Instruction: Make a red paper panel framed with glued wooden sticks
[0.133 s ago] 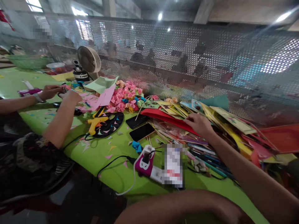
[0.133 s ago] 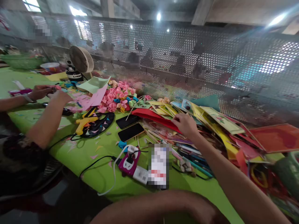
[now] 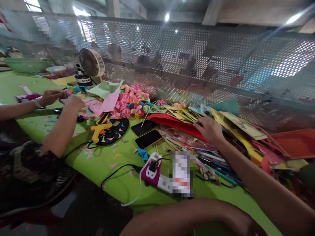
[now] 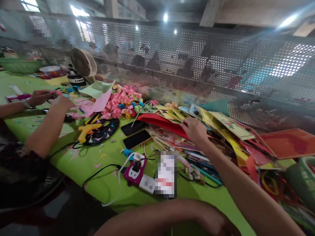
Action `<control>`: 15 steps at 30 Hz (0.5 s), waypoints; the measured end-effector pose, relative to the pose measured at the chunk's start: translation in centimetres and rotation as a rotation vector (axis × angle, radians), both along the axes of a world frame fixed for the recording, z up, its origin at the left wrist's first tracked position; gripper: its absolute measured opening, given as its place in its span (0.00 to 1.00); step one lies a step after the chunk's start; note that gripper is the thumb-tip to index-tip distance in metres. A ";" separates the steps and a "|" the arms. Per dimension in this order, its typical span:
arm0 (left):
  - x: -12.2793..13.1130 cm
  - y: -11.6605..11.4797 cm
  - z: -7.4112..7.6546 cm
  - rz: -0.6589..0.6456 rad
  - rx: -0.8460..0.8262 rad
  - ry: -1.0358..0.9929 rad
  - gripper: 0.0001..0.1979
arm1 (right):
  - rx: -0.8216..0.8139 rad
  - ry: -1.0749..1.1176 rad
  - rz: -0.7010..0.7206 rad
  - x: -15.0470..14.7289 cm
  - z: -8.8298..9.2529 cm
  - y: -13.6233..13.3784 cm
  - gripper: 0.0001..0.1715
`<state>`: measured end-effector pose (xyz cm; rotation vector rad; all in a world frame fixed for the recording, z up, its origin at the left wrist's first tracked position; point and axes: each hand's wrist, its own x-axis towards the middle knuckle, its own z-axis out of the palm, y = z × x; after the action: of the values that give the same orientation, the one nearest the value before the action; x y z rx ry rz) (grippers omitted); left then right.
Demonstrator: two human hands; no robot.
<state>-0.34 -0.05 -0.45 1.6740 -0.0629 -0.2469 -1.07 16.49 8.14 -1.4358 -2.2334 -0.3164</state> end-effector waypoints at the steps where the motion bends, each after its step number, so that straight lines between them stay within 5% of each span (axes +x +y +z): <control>1: 0.0 -0.1 -0.2 0.025 -0.008 -0.009 0.08 | 0.019 0.002 -0.006 0.0 0.2 -0.1 0.16; 15: 0.3 0.0 -0.7 0.029 -0.004 0.033 0.07 | 0.059 -0.032 0.009 0.2 0.7 -0.7 0.16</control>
<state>-0.08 -0.02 -1.14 1.6652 -0.0141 -0.2525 -0.85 15.77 8.82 -1.3992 -2.2360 -0.4022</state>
